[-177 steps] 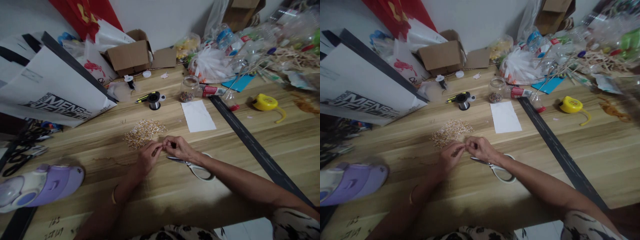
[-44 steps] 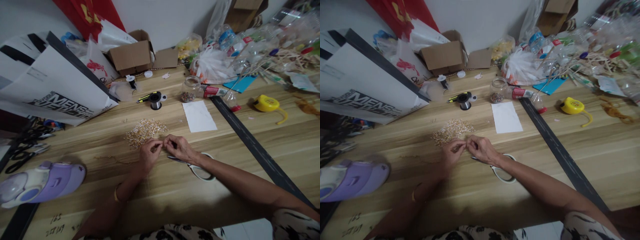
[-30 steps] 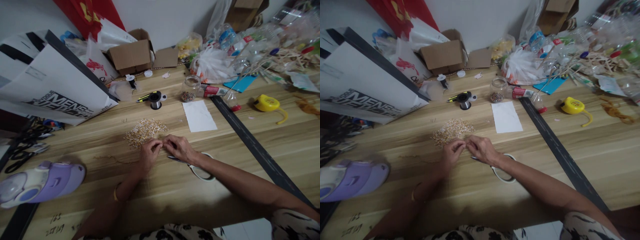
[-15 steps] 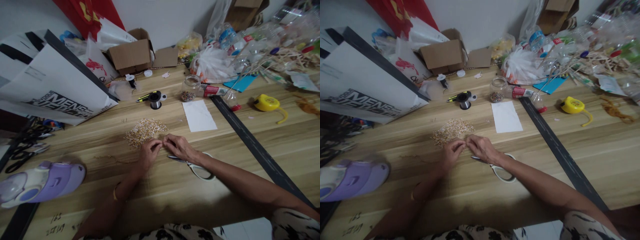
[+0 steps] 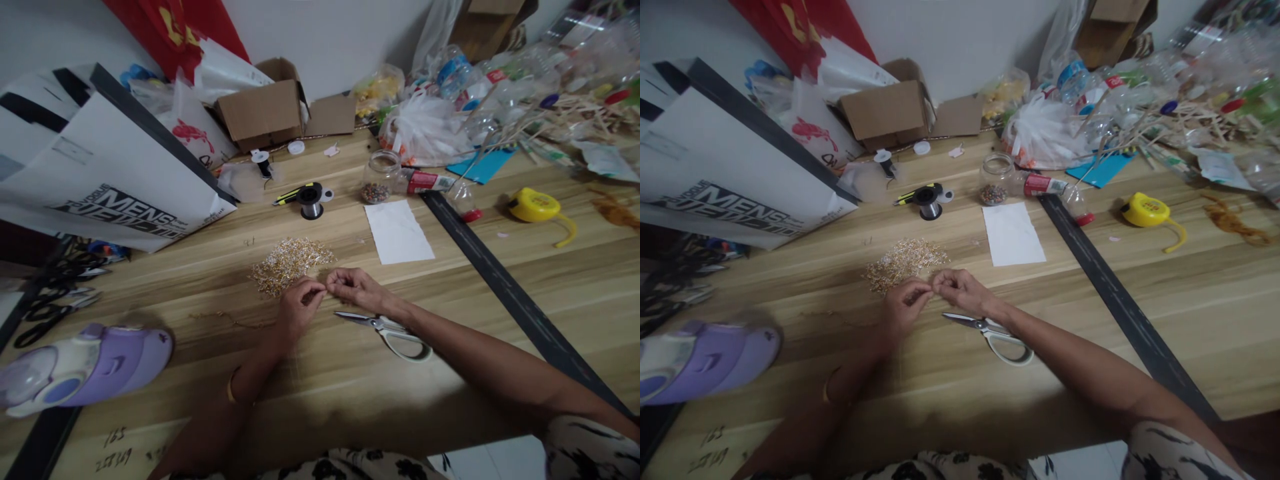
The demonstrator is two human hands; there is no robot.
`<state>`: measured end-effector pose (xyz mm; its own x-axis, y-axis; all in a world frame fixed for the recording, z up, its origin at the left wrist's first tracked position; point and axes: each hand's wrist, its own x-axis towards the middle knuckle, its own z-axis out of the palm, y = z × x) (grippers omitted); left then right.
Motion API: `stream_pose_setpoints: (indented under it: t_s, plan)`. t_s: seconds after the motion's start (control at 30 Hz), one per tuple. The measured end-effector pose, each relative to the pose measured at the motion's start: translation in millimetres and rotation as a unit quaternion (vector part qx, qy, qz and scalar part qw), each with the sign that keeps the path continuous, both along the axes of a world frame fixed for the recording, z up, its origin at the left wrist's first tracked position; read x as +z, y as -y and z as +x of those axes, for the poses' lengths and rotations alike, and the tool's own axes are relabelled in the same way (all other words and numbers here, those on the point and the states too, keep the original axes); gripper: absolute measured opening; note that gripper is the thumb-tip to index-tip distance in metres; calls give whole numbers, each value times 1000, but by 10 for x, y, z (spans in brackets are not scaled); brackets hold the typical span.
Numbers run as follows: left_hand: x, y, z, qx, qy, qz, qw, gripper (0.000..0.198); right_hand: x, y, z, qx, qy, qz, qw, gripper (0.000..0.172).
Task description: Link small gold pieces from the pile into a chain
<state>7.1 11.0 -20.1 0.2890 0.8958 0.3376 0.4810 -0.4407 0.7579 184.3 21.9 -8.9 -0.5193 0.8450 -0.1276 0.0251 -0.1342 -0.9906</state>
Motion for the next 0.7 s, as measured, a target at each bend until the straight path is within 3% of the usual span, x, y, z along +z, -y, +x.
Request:
stream_pose_setpoints:
  t_s: [0.2,0.37,0.6,0.7]
  plan:
    - [30,46,20,22,-28,51,998,6,-19,-5,-2,5,-28,-23,999,28]
    - [19,39,0,-6,-25,91,996,6,-12,-5,3,4,-22,-22,1000,26]
    - [50,14,1,-38,15,50,998,10,-7,-3,4,3,-15,-18,1000,24]
    - [47,5,7,-25,51,-14,998,8,9,-3,1,-9,-9,-9,1000,24]
